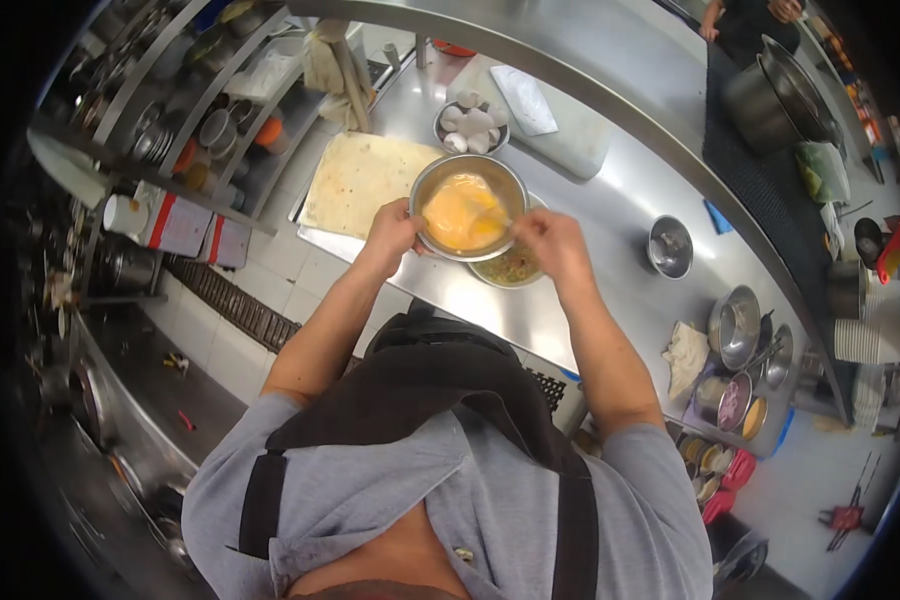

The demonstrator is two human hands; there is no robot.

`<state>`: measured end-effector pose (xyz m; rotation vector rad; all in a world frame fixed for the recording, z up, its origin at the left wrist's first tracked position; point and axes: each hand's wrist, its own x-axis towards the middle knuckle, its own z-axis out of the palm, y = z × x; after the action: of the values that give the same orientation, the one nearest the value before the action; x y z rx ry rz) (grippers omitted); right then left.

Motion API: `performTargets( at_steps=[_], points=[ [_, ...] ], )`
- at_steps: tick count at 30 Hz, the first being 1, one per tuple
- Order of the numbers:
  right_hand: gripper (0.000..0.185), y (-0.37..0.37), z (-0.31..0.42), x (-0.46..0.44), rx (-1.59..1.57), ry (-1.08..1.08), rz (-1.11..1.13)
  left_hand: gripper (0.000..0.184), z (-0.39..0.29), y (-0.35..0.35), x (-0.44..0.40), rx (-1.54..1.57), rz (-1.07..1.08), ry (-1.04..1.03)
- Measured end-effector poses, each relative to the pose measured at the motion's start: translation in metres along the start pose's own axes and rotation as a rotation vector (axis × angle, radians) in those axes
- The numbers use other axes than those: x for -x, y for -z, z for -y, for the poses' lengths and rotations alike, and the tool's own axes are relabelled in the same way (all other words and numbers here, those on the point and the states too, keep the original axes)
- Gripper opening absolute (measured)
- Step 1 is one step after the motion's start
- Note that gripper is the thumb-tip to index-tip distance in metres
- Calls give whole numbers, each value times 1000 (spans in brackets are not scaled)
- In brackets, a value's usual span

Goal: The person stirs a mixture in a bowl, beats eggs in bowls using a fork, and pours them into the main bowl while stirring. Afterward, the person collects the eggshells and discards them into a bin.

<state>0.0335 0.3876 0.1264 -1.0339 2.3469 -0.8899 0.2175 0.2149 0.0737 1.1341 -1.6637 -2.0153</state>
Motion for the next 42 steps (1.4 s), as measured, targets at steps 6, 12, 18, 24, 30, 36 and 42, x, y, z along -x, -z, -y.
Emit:
performTargets(
  at_steps=[6,12,18,24,30,36,42],
  points=[
    [16,7,14,-32,133,27,152,19,-10,24,-47,-78,122,-14],
    [10,-4,26,-19,346,237,-119,19,-16,10,-76,-159,226,-37],
    [12,-9,25,-6,448,173,-189,18,-26,-8,-83,-172,341,27],
    [11,7,-2,8,147,-215,-319,16,-29,-15,-83,-158,395,-4],
    [16,-8,-11,30,-37,-318,-386,18,-30,-23,-81,-214,416,2],
    [12,-22,-22,42,-148,-244,-285,17,-26,-24,-78,-238,420,7],
    [15,-25,-28,42,-161,-254,-285,17,-24,-23,-73,-235,420,16]
  ],
)
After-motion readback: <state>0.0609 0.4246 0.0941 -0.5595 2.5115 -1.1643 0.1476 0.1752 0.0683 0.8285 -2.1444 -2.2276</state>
